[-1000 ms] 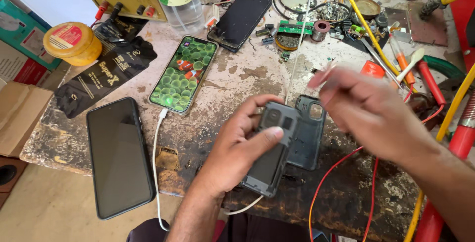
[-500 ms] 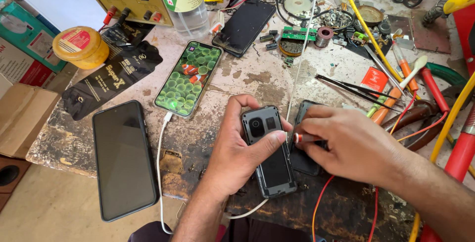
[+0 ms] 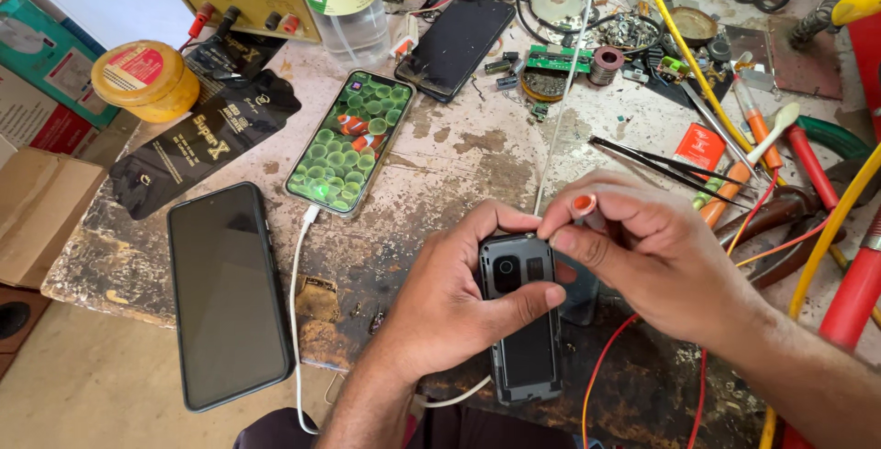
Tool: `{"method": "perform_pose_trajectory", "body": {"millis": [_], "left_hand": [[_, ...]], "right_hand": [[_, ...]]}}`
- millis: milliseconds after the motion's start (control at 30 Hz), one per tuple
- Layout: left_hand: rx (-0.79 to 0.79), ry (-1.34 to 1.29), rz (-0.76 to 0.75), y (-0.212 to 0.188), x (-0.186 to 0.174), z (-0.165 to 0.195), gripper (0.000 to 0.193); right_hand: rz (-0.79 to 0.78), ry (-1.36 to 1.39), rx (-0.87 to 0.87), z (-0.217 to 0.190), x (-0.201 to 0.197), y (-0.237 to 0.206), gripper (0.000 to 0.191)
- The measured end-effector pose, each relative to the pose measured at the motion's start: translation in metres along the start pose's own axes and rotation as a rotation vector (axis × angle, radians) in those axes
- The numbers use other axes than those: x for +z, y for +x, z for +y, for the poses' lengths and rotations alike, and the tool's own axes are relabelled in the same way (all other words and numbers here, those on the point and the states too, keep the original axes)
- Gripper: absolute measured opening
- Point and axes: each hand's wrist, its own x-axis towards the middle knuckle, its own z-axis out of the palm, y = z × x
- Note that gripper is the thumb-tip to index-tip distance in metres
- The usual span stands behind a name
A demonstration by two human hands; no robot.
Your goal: The person disassembles a feature phone on a cluttered repair bench, prying off the back cover and lifting out the internal board with tweezers and a screwdriver. They press the keypad to test the phone, then use a screwdriver to work on the phone's internal components and reattach parts.
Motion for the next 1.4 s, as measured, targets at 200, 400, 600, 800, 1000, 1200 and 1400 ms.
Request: {"method": "perform_pose_trajectory", "body": {"millis": [200,400,600,800,1000,1200,1400], "left_hand": [[0.032,0.087,0.022,0.000,-0.001,0.002,0.045],[-0.002,0.051,0.015,0.000,-0.001,0.003,0.045],[-0.041,-0.035,-0.011,0.001,0.000,0.004,0.050],[-0.063,-0.059,-0.025,0.003,-0.002,0.005,0.039],[-0.093,0.092,-0.052,0.004,-0.003,0.010,0.035],[-0.079,0.192,-0.073,0.004,-0.003,0.015,0.036],[-0.123,0.351,-0.010,0.006,-0.001,0.016,0.036]], "right_hand": [[0.062,-0.106,0.012,-0.018,0.006,0.002,0.009],[0.153,-0.247,-0.057,-0.019,0.010,-0.007,0.012],[0.222,-0.058,0.114,-0.005,0.008,-0.009,0.036],[0.232,0.546,-0.087,-0.018,-0.008,0.002,0.057],[0.369,0.035,-0.454,-0.029,0.002,-0.019,0.062],[0.392,0.012,-0.466,-0.017,0.005,-0.017,0.043],[0.221,-0.149,-0.502,-0.022,-0.004,-0.014,0.035]]}}
